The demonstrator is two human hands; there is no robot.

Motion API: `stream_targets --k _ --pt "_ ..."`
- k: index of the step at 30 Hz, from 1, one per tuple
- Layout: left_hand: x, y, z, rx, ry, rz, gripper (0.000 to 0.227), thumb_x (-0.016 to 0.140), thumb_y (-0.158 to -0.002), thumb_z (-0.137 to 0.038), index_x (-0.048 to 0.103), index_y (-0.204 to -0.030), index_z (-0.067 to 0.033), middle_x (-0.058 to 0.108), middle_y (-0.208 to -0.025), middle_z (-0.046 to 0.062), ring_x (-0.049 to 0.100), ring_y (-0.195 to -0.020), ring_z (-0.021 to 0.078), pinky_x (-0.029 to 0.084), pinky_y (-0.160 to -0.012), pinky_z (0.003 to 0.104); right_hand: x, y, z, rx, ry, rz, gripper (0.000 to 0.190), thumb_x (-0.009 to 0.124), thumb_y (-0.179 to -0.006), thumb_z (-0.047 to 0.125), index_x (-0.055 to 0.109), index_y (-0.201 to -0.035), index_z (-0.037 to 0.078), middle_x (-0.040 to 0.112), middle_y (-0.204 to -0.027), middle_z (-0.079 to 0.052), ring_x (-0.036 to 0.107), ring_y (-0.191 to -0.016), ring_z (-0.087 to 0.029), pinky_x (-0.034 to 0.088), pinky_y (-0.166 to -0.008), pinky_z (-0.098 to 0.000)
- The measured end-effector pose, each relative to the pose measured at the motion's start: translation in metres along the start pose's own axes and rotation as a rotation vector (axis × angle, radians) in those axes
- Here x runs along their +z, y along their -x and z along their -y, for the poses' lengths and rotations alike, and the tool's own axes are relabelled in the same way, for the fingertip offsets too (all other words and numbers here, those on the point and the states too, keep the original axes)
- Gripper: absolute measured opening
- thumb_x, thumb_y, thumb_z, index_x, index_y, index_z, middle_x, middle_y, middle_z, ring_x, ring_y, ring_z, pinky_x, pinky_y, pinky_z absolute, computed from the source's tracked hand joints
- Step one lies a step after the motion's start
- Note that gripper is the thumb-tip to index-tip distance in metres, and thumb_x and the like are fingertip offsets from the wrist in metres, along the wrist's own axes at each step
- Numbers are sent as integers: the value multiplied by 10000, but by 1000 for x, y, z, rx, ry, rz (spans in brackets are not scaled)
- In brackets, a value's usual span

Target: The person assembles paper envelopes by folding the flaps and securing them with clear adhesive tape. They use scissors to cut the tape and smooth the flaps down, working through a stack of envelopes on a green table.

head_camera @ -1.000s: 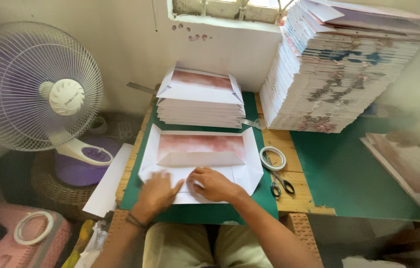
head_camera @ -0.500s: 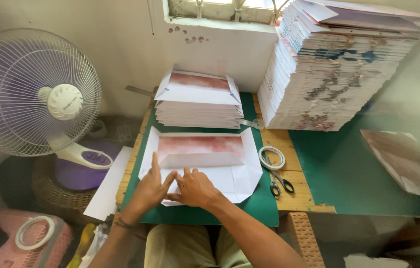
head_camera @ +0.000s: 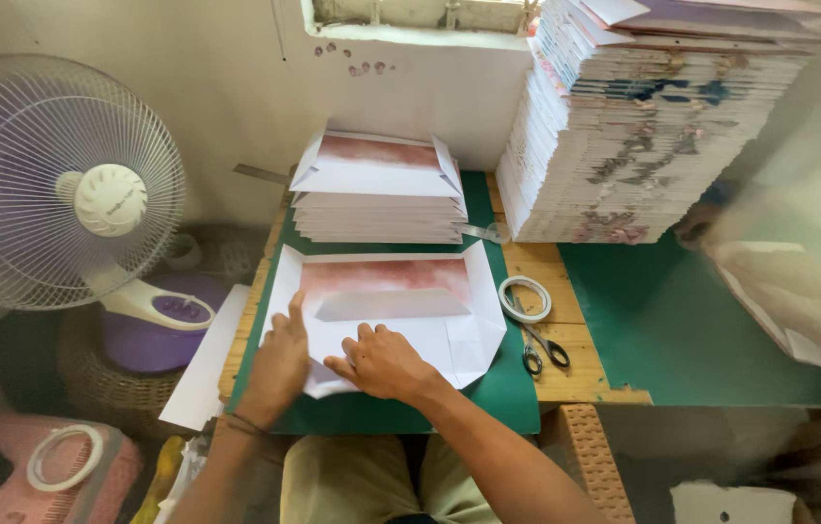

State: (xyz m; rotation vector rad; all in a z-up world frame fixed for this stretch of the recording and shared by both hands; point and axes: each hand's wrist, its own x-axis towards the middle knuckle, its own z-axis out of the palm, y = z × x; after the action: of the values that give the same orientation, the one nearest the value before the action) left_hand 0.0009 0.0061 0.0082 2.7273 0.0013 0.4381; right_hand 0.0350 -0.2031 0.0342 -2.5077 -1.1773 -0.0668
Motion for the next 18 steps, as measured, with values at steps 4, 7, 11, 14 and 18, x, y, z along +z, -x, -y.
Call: stream_targets --k 4,7,11,14,18 --pt "-22 -9 14 -127 -274 339 233 546 -1005 -160 644 -1212 -119 565 -1218 285 673 -1008 440 569 -831 502 -5 -4 0 -91 96 64 510 477 -1057 482 717 -1014 34 666 -937 -258 632 -886 -465 533 -754 -546" --pt "-18 -10 -1 -4 -351 261 336 548 -945 -187 620 -1272 -165 576 -1279 238 649 -1110 417 593 -860 469 -12 -3 3 26 12 117 539 499 -1022 521 736 -984 38 657 -979 -275 626 -917 -453 533 -818 -519" --pt "-23 5 -24 114 -121 442 656 516 -983 -498 434 -1485 -84 498 -1338 297 516 -1195 496 474 -974 510 -21 2 -39 -223 -314 122 517 339 -1081 389 632 -1319 36 673 -1283 -228 593 -1211 -397 462 -1043 -480" --pt "-23 32 -17 248 -89 271 894 614 -891 -608 410 -1391 105 442 -1460 320 442 -1302 540 367 -1008 563 -42 52 -86 183 -234 22 561 432 -1055 446 518 -1423 32 554 -1417 -236 514 -1321 -381 374 -1140 -459" --pt "-4 55 -2 360 -99 37 812 689 -826 -433 454 -1371 121 477 -1465 296 452 -1355 486 383 -1117 530 -48 115 -103 -74 143 -52 802 619 -971 560 469 -1376 -116 468 -1427 -350 428 -1365 -496 330 -1119 -521"
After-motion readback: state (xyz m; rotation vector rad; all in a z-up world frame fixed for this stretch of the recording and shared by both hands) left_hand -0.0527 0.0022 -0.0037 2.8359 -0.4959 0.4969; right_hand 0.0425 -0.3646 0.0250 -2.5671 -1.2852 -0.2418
